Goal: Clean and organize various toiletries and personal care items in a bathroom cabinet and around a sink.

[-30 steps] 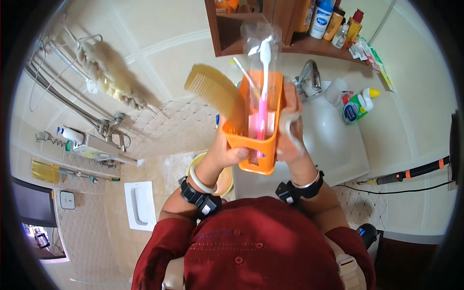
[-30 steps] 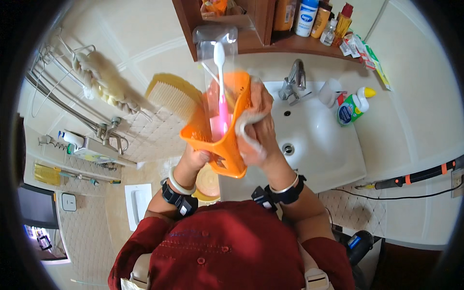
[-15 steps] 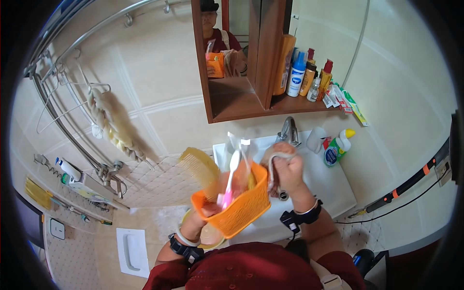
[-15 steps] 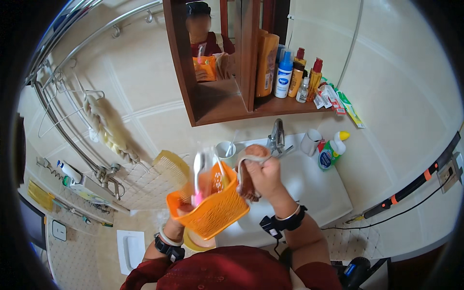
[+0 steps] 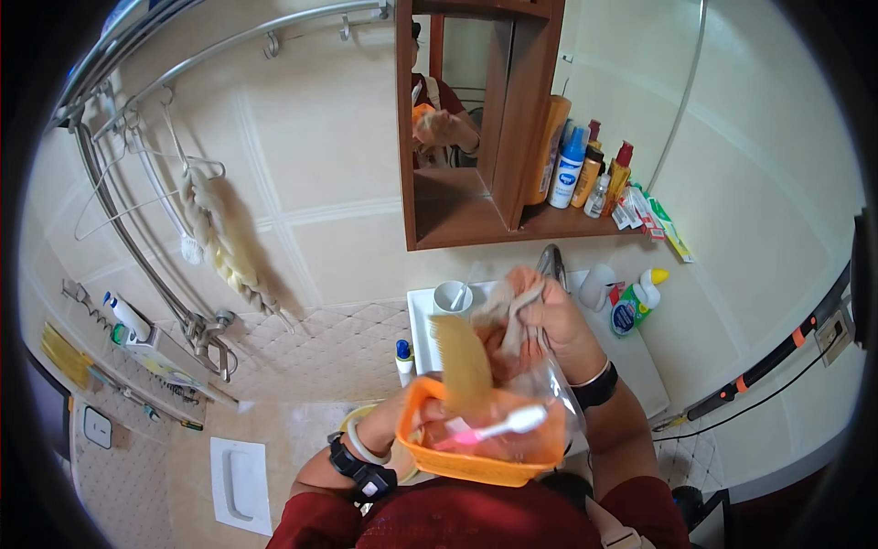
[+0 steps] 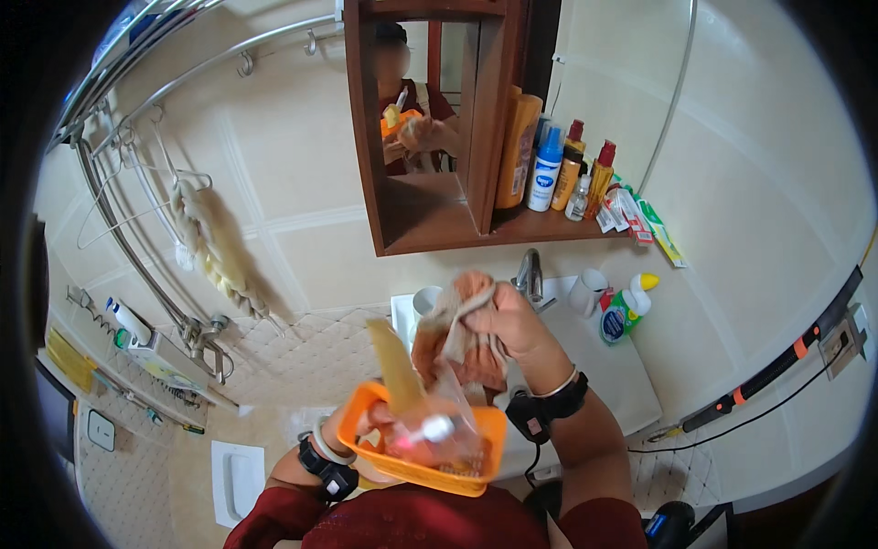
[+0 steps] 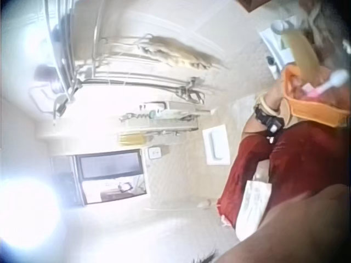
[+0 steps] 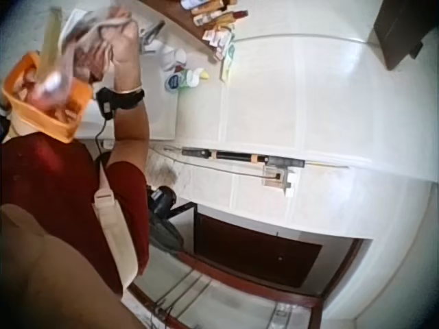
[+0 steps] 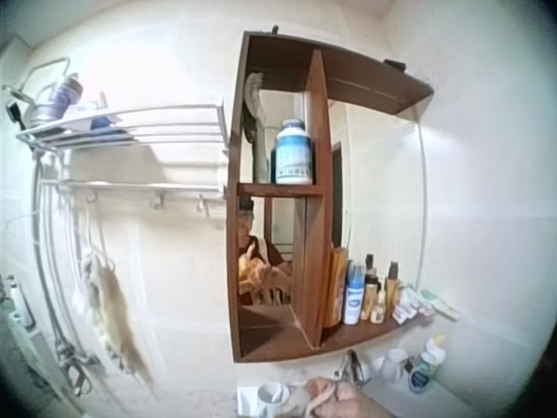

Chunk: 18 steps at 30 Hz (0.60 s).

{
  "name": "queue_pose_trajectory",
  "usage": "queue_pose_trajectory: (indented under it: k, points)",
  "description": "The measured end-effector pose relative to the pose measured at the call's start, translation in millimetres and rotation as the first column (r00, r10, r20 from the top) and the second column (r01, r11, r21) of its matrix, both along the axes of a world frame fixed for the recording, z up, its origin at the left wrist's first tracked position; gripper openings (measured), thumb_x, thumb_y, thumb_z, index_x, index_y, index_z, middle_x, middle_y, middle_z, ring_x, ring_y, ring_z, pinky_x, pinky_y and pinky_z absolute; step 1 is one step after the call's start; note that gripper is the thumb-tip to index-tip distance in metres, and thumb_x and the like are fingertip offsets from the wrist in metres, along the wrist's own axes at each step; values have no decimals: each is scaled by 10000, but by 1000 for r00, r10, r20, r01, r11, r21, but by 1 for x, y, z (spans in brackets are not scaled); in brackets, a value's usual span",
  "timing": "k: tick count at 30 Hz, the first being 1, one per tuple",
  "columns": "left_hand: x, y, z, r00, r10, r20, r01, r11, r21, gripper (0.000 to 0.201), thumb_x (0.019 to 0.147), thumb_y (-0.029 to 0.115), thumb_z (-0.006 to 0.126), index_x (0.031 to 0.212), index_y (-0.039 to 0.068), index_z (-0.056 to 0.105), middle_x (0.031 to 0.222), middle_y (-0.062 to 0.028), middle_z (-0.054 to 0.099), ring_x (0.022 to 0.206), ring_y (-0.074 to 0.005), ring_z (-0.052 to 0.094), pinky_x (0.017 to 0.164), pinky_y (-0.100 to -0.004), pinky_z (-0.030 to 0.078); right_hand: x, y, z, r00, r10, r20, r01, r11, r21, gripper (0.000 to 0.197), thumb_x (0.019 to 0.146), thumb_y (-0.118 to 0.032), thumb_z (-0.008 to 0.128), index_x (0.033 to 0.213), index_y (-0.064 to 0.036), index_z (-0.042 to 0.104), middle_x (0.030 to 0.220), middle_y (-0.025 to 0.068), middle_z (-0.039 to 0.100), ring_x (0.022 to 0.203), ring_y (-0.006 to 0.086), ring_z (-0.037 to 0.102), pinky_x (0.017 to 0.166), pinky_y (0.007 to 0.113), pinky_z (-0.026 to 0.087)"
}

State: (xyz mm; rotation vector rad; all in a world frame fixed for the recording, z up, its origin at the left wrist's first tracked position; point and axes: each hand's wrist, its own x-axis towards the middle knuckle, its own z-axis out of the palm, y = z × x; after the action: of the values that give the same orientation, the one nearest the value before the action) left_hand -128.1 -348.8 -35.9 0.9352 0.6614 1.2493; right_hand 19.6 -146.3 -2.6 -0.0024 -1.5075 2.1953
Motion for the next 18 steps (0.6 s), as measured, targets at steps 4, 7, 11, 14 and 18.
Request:
queue_pose_trajectory:
  k: [4, 7, 11, 14, 18]
  points:
    - [-26, -11, -6, 967, 200, 157, -195, 980, -51, 399, 775, 263, 627, 1066, 6, 533, 917, -53, 576, 868, -172, 558, 838, -304, 444, 17, 25, -43, 979, 188, 77, -196, 976, 100, 530, 730, -109, 665, 1200, -1, 446, 1070, 87, 568, 998, 181, 556, 906, 320, 433]
    - [-30, -5, -3, 970, 231, 69, -230, 973, -26, 280, 788, 229, 584, 979, 29, 542, 815, -21, 553, 771, -160, 542, 781, -303, 447, 11, -20, -46, 995, -96, -3, 95, 986, -135, 555, 803, -100, 610, 1286, -11, 351, 1062, 86, 570, 958, 162, 577, 853, 289, 462]
    - [-19, 15, 40, 954, 290, -79, -289, 957, 30, 371, 790, 263, 546, 1040, -10, 573, 962, -70, 611, 876, -162, 583, 795, -274, 465, -18, -35, -44, 996, 5, -91, -16, 992, -123, 510, 814, -185, 603, 1241, -63, 350, 1151, 37, 467, 1062, 145, 490, 912, 283, 408]
    - [-42, 14, 41, 956, 240, -167, -212, 962, 171, 458, 772, 278, 560, 1109, -33, 552, 1078, -106, 594, 970, -187, 572, 842, -289, 456, -23, -30, -9, 979, -121, -164, 86, 974, -210, 456, 767, -55, 598, 1174, -79, 393, 1084, 40, 512, 1011, 133, 525, 867, 271, 440]
    - [-67, 0, 25, 952, 287, -107, -258, 940, 223, 495, 772, 306, 585, 1136, -27, 549, 1147, -106, 566, 1010, -203, 553, 874, -310, 436, -76, 14, 76, 893, -402, -202, 438, 879, 189, 340, 726, 49, 592, 1053, -40, 573, 963, 49, 612, 893, 145, 597, 791, 273, 484]
